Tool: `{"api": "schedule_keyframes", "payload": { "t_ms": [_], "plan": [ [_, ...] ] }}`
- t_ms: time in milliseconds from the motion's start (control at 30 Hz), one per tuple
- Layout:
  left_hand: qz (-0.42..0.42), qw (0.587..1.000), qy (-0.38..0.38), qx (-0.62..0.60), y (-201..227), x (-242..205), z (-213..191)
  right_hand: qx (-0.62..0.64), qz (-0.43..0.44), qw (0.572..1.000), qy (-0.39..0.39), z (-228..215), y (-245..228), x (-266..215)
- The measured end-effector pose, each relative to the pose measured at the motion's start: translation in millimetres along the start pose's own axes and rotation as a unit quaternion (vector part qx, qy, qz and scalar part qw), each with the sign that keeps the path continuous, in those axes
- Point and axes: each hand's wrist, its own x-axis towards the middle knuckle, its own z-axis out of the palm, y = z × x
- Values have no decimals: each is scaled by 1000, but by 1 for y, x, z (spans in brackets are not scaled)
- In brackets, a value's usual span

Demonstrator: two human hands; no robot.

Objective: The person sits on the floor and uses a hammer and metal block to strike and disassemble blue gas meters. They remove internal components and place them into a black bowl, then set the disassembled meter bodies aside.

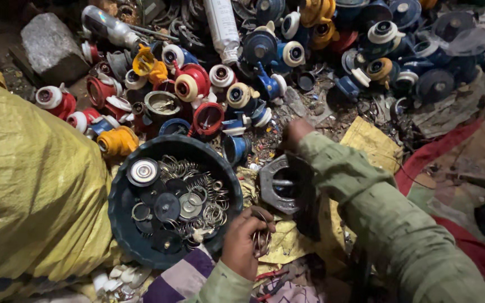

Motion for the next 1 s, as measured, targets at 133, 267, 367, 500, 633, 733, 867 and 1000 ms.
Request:
{"api": "schedule_keyframes", "payload": {
  "t_ms": [133,267,367,500,633,733,867,1000],
  "plan": [
    [-9,1000,0,1,1,1,1,-70,35,995,55,20,0,8],
    [-34,999,9,-10,4,-2,0,131,74,985,82,5,-2,-10],
    [-23,1000,20,-3,4,-2,0,219,116,967,57,-14,0,-29],
    [-15,1000,-7,-6,-1,0,3,81,-6,993,86,-21,-13,-35],
    [-6,1000,-3,3,-3,1,-2,-77,-35,992,94,-4,-30,-19],
    [-12,1000,10,-2,-1,2,-6,59,-5,995,81,-2,-21,-19],
    [-12,1000,12,0,1,3,-8,443,136,884,59,-25,16,-55],
    [-19,1000,11,-5,-5,3,-9,419,-211,839,276,-42,55,-105]
  ]
}}
